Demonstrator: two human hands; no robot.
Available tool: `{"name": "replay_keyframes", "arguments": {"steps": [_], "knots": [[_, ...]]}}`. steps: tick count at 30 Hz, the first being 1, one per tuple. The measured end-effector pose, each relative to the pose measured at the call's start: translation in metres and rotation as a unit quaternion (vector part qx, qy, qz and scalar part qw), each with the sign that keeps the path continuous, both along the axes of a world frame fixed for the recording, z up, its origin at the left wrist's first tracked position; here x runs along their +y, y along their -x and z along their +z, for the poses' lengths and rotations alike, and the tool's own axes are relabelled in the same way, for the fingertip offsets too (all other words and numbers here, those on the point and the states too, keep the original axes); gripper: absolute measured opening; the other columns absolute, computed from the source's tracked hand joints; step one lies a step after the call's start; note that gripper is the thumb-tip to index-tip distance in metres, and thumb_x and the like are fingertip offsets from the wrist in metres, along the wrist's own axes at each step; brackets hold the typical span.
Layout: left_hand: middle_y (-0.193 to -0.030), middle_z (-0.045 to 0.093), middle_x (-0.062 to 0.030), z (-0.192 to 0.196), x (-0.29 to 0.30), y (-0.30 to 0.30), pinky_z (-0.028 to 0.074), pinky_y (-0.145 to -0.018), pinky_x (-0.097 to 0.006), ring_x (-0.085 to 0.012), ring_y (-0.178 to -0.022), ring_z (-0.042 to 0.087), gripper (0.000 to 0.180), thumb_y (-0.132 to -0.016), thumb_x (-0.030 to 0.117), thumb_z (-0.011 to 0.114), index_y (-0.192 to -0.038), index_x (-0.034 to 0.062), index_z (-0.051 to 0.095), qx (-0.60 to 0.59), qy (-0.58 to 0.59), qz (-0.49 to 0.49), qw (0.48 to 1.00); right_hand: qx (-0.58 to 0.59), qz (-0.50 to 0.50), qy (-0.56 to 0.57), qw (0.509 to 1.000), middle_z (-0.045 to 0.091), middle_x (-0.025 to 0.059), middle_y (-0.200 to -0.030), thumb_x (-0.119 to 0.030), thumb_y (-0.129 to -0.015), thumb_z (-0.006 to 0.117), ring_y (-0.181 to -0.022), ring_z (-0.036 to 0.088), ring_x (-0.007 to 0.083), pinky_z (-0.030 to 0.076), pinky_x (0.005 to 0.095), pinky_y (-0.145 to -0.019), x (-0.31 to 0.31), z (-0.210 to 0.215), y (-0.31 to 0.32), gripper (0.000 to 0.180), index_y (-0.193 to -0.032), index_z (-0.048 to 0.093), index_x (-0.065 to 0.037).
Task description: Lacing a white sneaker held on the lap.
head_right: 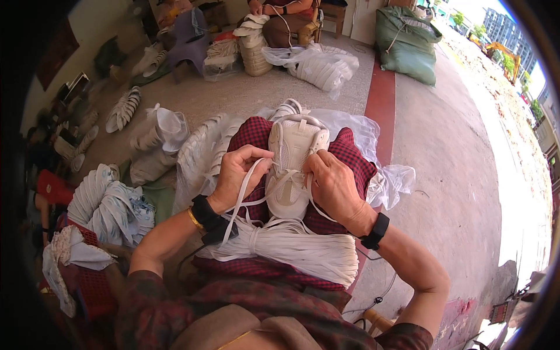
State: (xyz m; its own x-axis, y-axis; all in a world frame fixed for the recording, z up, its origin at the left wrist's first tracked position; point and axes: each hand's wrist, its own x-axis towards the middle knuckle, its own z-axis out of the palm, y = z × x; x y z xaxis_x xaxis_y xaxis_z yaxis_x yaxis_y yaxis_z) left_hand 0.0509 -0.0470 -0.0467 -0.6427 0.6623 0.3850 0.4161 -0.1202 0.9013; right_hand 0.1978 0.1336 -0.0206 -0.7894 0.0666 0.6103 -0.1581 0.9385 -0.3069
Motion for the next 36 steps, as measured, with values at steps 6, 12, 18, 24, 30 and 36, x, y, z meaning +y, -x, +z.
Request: {"name": "replay_keyframes", "arguments": {"steps": [6, 12, 18, 24, 30, 36], "knots": [[-0.093, 0.070, -0.0065, 0.006, -0.005, -0.002, 0.057, -0.074, -0.025, -0.0106, -0.081, 0.069, 0.013, -0.089, 0.002, 0.070, -0.101, -0.0017, 0.068, 0.077, 0.009, 0.006, 0.997, -0.082, -0.025, 0.386, 0.919, 0.063, 0.0036, -0.066, -0.001, -0.078, 0.068, -0.061, 0.056, 0.0081, 0.045, 0.0269, -0.056, 0.015, -0.015, 0.006, 0.006, -0.080, 0.063, 0.000], [-0.092, 0.068, -0.0055, 0.005, -0.006, -0.004, 0.057, -0.074, -0.026, -0.0107, -0.082, 0.068, 0.012, -0.088, 0.001, 0.070, -0.099, -0.0010, 0.067, 0.049, 0.022, 0.005, 0.999, -0.064, -0.016, 0.272, 0.960, 0.060, 0.0049, -0.066, -0.001, -0.077, 0.068, -0.060, 0.054, 0.0086, 0.044, 0.0266, -0.057, 0.001, 0.001, -0.002, 0.007, -0.082, 0.063, 0.000], [-0.092, 0.066, -0.0070, 0.006, 0.003, 0.001, 0.056, -0.069, -0.026, -0.0120, -0.077, 0.068, 0.013, -0.084, -0.002, 0.071, -0.096, -0.0009, 0.066, 0.251, -0.004, 0.024, 0.968, -0.080, -0.048, 0.328, 0.940, 0.060, 0.0060, -0.066, -0.002, -0.076, 0.069, -0.060, 0.056, 0.0099, 0.046, 0.0270, -0.056, 0.004, -0.011, 0.007, 0.011, -0.085, 0.063, 0.000], [-0.090, 0.065, -0.0094, 0.013, 0.005, -0.006, 0.056, -0.068, -0.028, -0.0161, -0.075, 0.070, 0.013, -0.082, -0.003, 0.071, -0.094, -0.0013, 0.066, 0.124, 0.074, -0.012, 0.989, -0.132, 0.015, 0.426, 0.895, 0.059, 0.0003, -0.072, 0.003, -0.080, 0.067, -0.070, 0.056, 0.0040, 0.046, 0.0218, -0.063, 0.014, -0.006, 0.004, 0.016, -0.095, 0.061, -0.001], [-0.100, 0.058, -0.0124, 0.043, 0.014, 0.011, 0.054, -0.078, -0.033, -0.0254, -0.091, 0.066, 0.025, -0.077, -0.006, 0.069, -0.101, -0.0003, 0.064, 0.285, 0.131, -0.110, 0.943, -0.184, 0.041, -0.096, 0.977, 0.055, 0.0134, -0.107, -0.007, -0.071, 0.077, -0.104, 0.055, 0.0285, 0.051, 0.0405, -0.083, 0.023, 0.041, 0.007, 0.036, -0.105, 0.065, -0.003], [-0.104, 0.052, -0.0105, 0.074, 0.030, 0.029, 0.044, -0.087, -0.045, -0.0338, -0.102, 0.055, 0.025, -0.073, 0.006, 0.073, -0.094, 0.0044, 0.060, 0.495, 0.223, -0.239, 0.805, -0.173, 0.158, -0.264, 0.936, 0.058, 0.0088, -0.101, -0.028, -0.070, 0.081, -0.105, 0.054, 0.0268, 0.050, 0.0398, -0.086, 0.039, 0.047, 0.026, 0.039, -0.097, 0.070, -0.002]]}}
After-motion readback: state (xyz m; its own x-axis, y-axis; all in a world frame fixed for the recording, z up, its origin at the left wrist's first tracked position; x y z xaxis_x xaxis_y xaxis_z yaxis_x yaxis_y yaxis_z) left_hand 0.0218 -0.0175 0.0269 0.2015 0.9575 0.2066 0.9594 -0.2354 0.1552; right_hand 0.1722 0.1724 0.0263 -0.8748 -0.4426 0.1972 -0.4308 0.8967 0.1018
